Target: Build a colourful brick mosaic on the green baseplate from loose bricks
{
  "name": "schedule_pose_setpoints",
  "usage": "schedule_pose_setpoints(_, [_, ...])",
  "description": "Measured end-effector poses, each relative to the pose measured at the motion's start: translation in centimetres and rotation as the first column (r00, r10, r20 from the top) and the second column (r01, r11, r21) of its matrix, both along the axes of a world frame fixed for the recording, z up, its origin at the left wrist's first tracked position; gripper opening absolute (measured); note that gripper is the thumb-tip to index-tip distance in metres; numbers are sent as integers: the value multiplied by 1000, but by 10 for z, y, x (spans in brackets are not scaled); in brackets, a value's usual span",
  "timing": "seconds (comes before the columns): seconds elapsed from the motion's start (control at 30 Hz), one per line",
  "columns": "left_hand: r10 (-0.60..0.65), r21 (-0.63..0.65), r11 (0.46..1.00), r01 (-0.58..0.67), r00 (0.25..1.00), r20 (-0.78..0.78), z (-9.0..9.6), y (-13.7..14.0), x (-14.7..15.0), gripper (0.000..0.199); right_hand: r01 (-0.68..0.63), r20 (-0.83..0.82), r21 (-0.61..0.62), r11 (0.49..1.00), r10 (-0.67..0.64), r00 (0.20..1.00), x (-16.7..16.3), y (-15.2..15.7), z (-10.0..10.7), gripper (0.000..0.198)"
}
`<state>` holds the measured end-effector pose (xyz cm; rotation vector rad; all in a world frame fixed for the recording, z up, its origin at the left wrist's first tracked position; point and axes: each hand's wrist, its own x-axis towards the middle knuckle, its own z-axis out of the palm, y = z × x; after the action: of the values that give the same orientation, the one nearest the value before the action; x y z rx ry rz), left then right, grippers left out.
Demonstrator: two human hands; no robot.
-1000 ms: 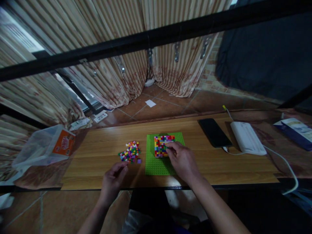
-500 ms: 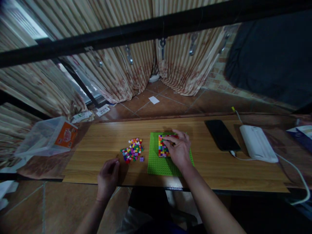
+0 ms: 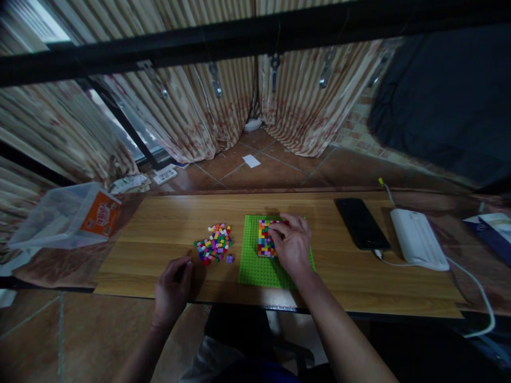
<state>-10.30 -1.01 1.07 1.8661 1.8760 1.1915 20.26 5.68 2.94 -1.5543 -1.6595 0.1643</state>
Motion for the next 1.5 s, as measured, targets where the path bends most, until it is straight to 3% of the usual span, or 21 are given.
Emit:
schedule_pose_setpoints(0.27, [-14, 2, 1000, 14, 1000, -6, 1, 0, 0, 17, -22, 65, -43, 999, 24, 998, 0, -2, 6, 16])
schedule_pose_setpoints(0.53, [-23, 33, 999, 23, 1000, -15, -3, 1, -1, 16, -44, 106, -12, 999, 45, 993, 0, 5, 6, 17])
schedule_pose_setpoints(0.83, [-32, 51, 998, 33, 999, -17, -4, 2, -1, 15, -17, -22, -4, 1000, 17, 1000, 1, 6, 3, 15])
schedule_pose_setpoints(1.27, [-23, 31, 999, 23, 1000, 14, -3, 1, 1, 15, -32, -177, -170, 985, 1, 984, 5, 17, 7, 23])
schedule_pose_setpoints(1.5, [-30, 25, 999, 30, 1000, 7, -4, 0, 1, 16, -116, -385, -388, 914, -45, 922, 4, 23, 8, 33])
